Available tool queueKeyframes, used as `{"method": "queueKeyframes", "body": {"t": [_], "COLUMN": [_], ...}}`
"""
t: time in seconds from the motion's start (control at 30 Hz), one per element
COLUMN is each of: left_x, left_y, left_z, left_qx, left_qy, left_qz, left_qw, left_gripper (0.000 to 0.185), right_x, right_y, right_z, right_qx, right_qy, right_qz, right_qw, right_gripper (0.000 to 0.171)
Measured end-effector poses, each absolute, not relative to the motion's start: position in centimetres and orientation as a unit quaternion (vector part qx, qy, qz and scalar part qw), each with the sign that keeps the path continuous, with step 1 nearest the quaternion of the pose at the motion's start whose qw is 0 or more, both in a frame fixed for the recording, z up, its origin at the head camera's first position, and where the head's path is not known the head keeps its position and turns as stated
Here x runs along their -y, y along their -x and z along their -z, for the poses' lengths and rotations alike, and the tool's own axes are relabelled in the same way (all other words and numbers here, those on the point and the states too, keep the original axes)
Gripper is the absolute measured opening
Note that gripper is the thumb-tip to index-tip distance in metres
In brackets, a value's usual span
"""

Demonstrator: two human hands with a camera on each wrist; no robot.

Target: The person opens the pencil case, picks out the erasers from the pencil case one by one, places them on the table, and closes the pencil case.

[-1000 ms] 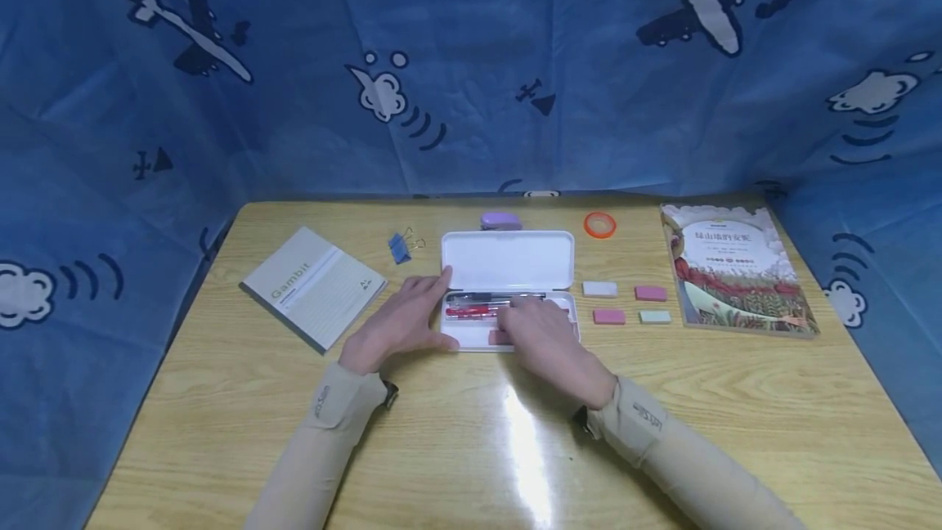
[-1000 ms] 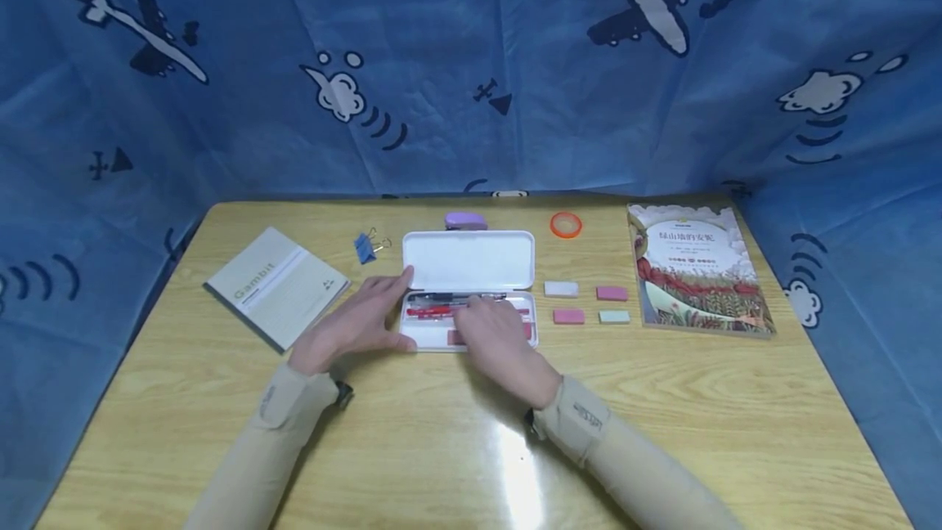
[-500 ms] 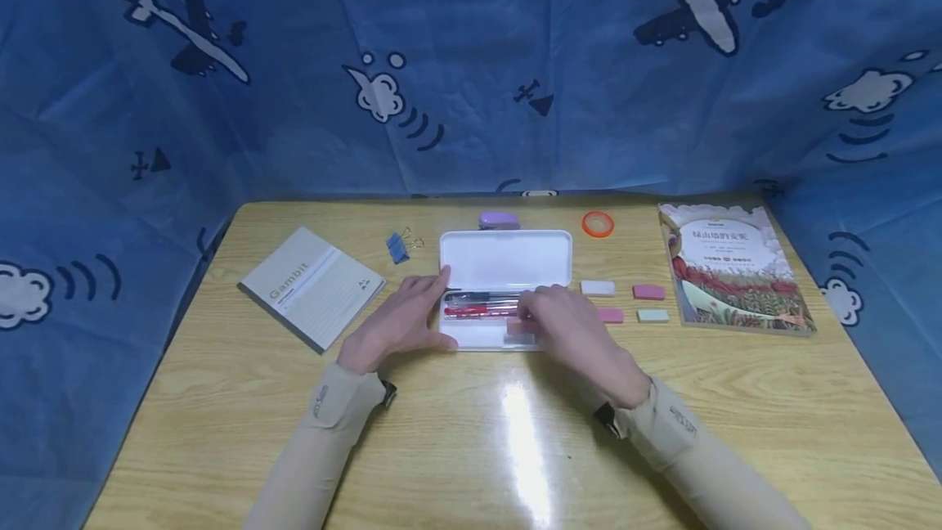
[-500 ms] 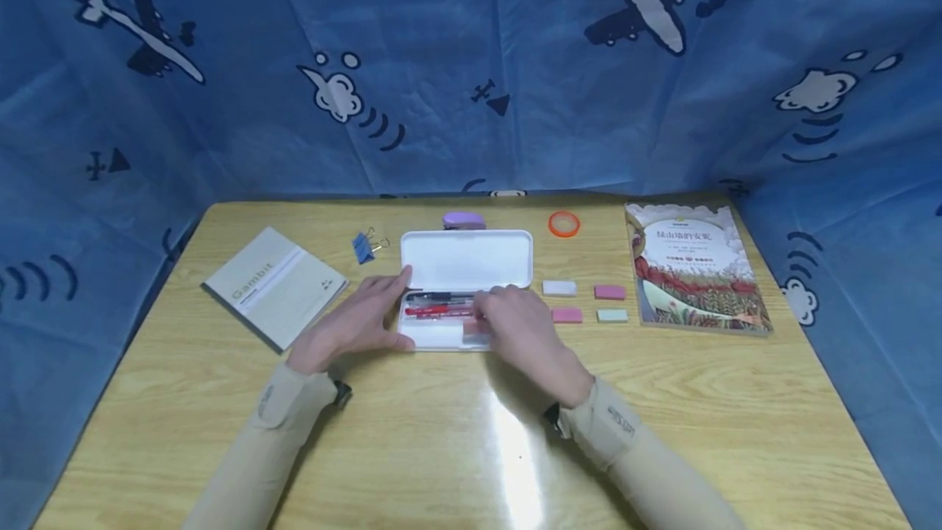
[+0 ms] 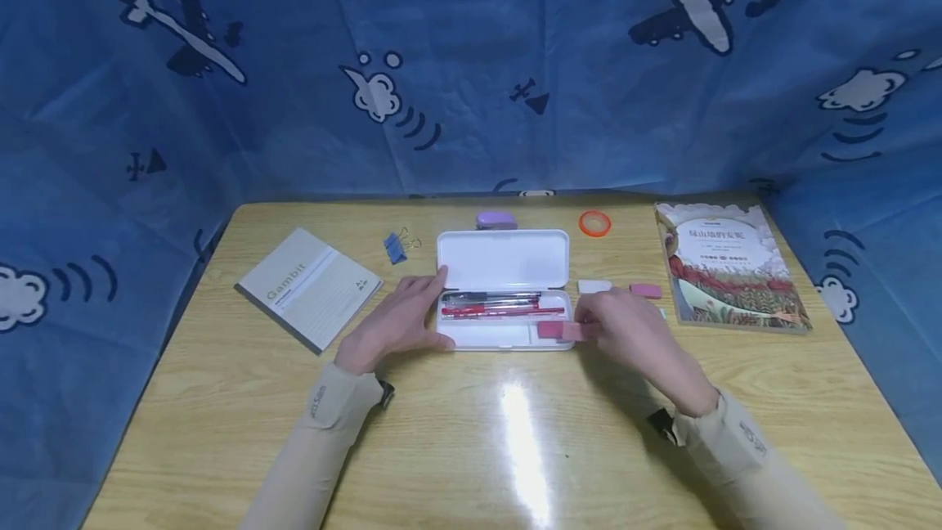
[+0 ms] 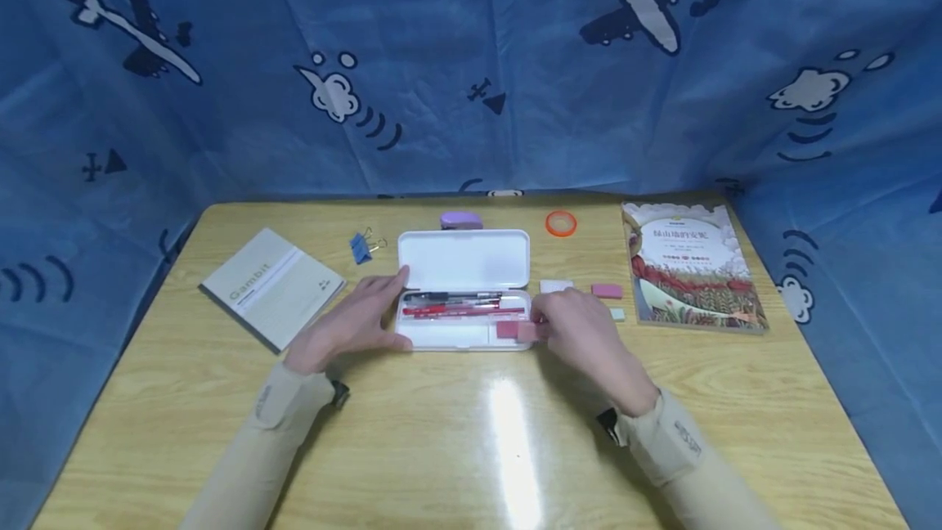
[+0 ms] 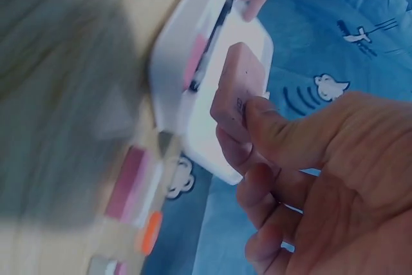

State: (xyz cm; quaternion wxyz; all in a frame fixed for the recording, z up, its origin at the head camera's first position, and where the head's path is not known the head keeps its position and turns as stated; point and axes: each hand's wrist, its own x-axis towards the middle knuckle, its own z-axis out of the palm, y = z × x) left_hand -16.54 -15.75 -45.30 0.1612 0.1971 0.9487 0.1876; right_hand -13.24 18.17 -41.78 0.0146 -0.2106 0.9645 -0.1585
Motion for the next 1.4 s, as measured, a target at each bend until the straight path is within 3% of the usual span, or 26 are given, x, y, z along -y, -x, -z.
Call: {"method": "queueKeyframes", "body": {"t": [0.53, 0.9, 1.4], "left_x": [15.9, 15.9, 15.9], "left_y": [16.5, 16.5, 16.6], "left_z": [45.4, 45.4, 45.4], "left_qx": [-0.948, -0.948, -0.947], "left_qy": [-0.194, -0.196, -0.202], "left_qz": [-0.192, -0.191, -0.189], "left_qw": [0.162, 0.163, 0.161], "left_gripper": [0.120, 0.120, 0.119], "right_x": [-21.9, -21.8, -21.6], "right_y": [12.7, 12.6, 12.6], "right_z": [43.6, 44.3, 44.5], "right_qx": [-0.971, -0.978, -0.976], "right_qy": [0.180, 0.162, 0.168], "right_qz": [0.136, 0.121, 0.132], "right_qw": [0.077, 0.060, 0.033], "right_gripper": [0.016, 0.010, 0.017]}}
